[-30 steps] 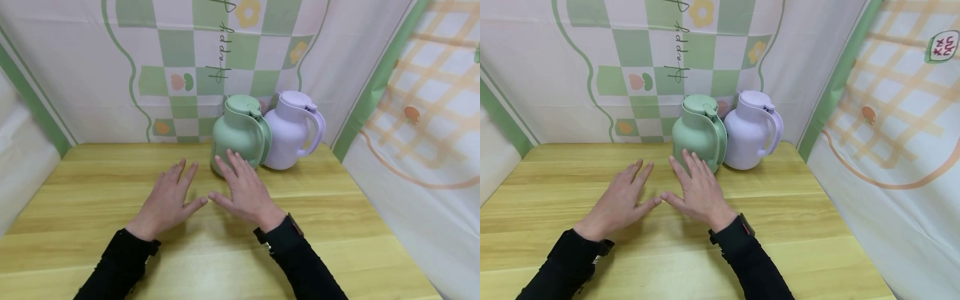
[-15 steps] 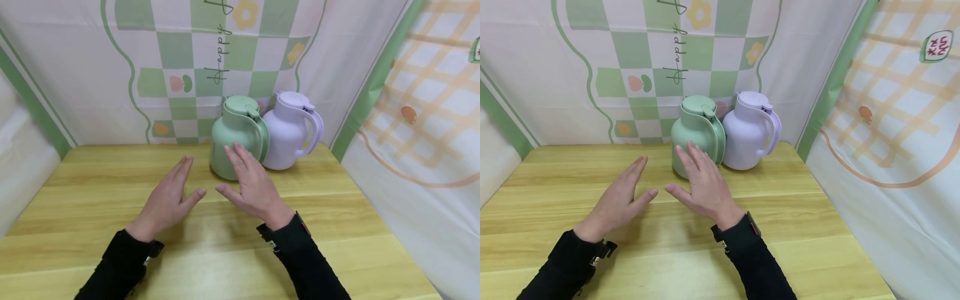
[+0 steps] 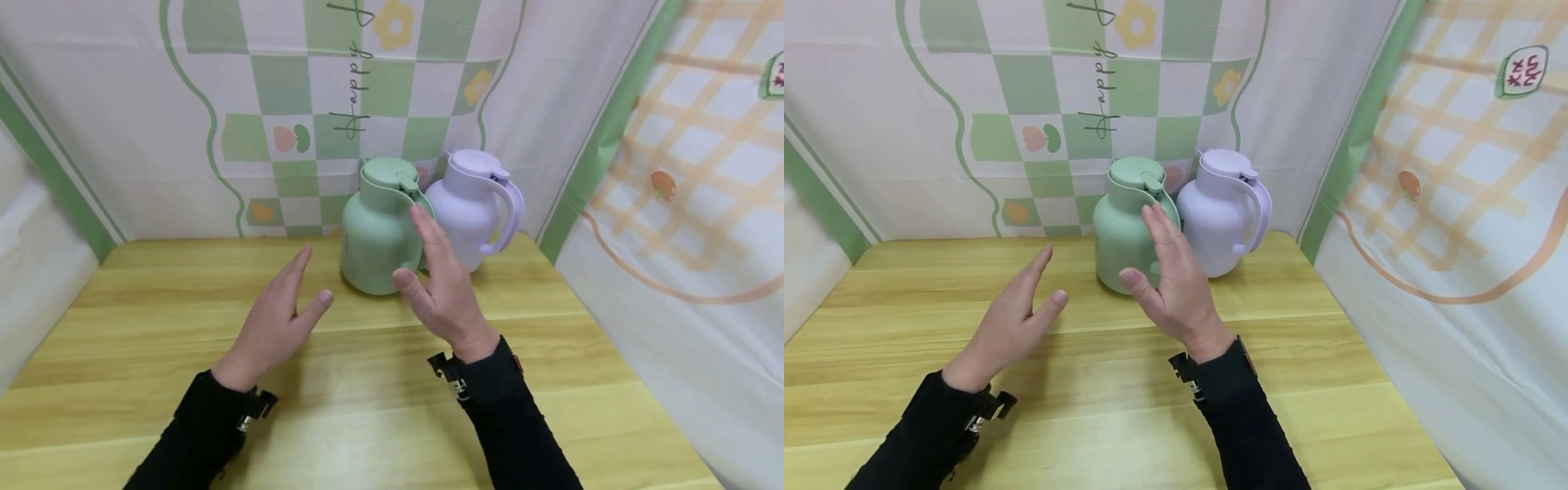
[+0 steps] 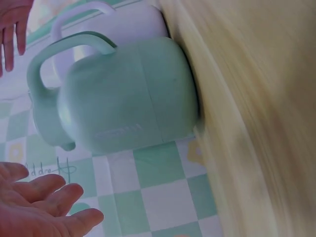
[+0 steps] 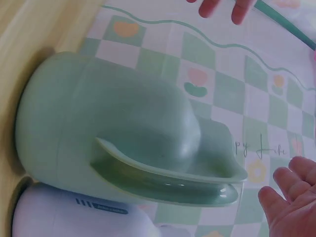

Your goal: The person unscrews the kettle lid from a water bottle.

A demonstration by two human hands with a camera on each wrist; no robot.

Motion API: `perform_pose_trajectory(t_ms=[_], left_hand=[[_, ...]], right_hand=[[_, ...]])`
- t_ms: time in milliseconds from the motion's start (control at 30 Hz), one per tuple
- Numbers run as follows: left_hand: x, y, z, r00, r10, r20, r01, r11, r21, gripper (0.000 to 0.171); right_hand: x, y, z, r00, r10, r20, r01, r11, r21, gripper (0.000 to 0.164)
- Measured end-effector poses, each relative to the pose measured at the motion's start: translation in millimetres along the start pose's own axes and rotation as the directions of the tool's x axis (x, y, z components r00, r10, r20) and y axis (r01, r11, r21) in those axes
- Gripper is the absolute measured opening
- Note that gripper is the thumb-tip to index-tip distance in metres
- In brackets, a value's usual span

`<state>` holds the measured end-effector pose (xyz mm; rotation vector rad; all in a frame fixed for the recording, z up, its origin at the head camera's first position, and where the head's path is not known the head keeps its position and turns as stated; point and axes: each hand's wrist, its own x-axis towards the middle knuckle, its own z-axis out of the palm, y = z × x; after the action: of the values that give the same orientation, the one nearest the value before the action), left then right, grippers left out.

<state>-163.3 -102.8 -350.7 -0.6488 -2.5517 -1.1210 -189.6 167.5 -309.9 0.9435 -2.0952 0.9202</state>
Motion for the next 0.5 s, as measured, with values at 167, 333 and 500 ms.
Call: perform_pose_trajectory(t_ms=[167,333,500], left_hand=[[6.2,7.1,-2.3,0.999,-0.02,-0.042,0.017,0.998,-0.058,0.077],[13.7,8.8,-1.5,0.996,-0.068,-0.063,0.054,0.977,-0.208,0.072],[26.7,12.9,0.0,0.995,-0.09,-0.048,0.066,0.929,-0.364,0.07]], right_hand=[[9.1,4.3,-8.4,0.996,0.066,-0.058,-0.061,0.994,0.095,0.09],[19.2,15.9,-18.8,0.97,0.242,-0.032,-0.226,0.94,0.256,0.089],[28.1,30.1,-26.5,0.937,0.348,-0.019,-0.311,0.859,0.407,0.082]])
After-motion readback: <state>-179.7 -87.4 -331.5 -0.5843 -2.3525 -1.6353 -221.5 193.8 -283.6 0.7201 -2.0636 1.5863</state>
